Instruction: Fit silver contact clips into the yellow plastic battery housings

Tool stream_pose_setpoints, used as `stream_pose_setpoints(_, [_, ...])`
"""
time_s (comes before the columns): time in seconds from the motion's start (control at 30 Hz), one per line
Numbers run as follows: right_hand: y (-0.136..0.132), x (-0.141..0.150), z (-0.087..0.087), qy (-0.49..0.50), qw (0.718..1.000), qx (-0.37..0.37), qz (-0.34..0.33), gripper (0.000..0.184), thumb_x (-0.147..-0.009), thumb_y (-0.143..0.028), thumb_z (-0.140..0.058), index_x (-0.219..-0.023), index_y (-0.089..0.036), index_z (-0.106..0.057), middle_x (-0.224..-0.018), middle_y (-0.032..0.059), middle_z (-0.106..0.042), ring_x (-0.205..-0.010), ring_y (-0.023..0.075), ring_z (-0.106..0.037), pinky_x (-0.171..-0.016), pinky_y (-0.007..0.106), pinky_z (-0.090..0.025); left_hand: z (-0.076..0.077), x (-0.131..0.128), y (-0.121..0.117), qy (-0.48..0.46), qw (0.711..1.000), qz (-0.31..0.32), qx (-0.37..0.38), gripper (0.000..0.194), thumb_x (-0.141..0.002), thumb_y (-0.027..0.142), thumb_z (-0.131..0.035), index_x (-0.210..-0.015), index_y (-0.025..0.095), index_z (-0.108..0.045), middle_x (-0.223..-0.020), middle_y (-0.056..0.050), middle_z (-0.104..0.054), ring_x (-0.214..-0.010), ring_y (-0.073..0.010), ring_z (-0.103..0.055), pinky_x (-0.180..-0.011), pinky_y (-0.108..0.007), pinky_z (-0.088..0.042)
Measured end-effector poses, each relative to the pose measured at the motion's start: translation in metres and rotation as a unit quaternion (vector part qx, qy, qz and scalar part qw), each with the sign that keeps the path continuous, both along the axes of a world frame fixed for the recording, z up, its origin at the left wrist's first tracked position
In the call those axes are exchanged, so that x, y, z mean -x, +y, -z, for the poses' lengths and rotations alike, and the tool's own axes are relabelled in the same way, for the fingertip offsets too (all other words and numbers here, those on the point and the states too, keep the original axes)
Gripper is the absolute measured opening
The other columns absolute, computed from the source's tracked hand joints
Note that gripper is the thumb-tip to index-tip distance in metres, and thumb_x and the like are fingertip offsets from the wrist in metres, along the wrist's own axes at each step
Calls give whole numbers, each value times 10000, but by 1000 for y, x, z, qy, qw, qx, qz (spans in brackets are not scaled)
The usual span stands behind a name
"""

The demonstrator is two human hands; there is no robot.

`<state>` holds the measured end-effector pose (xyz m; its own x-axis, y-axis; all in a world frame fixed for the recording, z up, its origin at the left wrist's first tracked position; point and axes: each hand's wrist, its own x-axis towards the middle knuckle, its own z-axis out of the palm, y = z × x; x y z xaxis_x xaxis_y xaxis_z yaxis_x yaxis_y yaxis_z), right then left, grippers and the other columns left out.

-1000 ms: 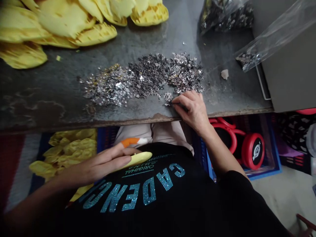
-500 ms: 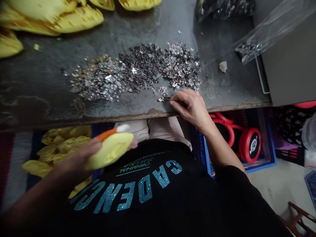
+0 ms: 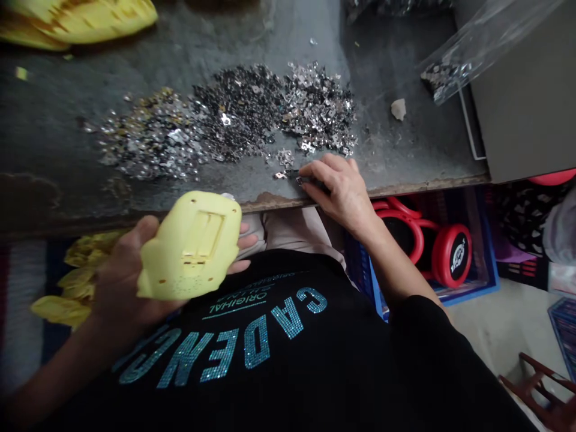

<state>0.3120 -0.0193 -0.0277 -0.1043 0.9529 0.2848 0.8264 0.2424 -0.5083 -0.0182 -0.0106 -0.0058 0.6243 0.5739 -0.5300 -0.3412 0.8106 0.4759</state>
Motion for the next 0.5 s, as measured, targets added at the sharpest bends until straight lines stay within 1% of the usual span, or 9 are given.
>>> stream_pose_setpoints(0.07, [6,3,2,-13,1000,3,-8,147,-1027,-292,-723,-1141,-243,-800,-1051,44,-785,-989,245,-699,-951,409,-457,-1,-8,0,3,1000,-4,4,644,-1079,674,-608,-1421,163,-798,-1424,-190,-802,-1328,-420,-775,-1024,-521,-707])
stream_pose_setpoints(0.17, [14,4,4,-28,999,4,-15,116,-1022,-298,-714,-1074,-241,-801,-1030,44,-764,-985,249,-683,-937,417,-449,-3,-15,-3,-4,1000,-1,-3,660,-1053,658,-653,-1421,126,-788,-1386,-222,-811,-1329,-396,-781,-1047,-488,-696])
stream_pose_setpoints(0.23, [15,2,3,-20,999,4,-37,125,-1024,-275,-688,-1060,-245,-803,-1031,43,-754,-985,247,-680,-929,418,-452,-4,-18,-4,-11,1000,1,-3,634,-1041,620,-689,-1422,123,-782,-1368,-227,-817,-1303,-387,-795,-1044,-490,-696])
stream_pose_setpoints(0.3, [14,-1,1,-4,998,4,-63,166,-1034,-247,-655,-1073,-253,-816,-1041,42,-756,-992,244,-687,-928,418,-466,-4,-17,-3,-20,1000,4,6,608,-1028,608,-712,-1390,126,-794,-1327,-218,-834,-1255,-383,-818,-1007,-484,-711])
stream_pose_setpoints(0.4, [8,-5,-2,14,997,-3,-74,218,-1049,-231,-648,-1162,-265,-831,-1097,52,-774,-1050,254,-708,-955,427,-497,-1,-16,-2,-40,999,11,20,617,-1028,644,-706,-1361,133,-801,-1307,-193,-846,-1220,-378,-832,-963,-460,-726])
stream_pose_setpoints(0.47, [5,-6,-1,20,998,-9,-58,253,-1041,-247,-688,-1261,-261,-813,-1139,67,-779,-1091,266,-714,-969,434,-516,2,-15,-1,-40,999,7,20,664,-1036,691,-678,-1377,131,-788,-1317,-189,-845,-1217,-380,-832,-939,-451,-733])
stream_pose_setpoints(0.5, [4,-6,0,19,999,-14,-46,263,-1033,-266,-714,-1280,-257,-804,-1141,72,-778,-1097,272,-714,-972,438,-523,4,-14,-2,-36,999,3,19,694,-1040,716,-658,-1391,129,-778,-1326,-190,-842,-1220,-385,-830,-930,-451,-736])
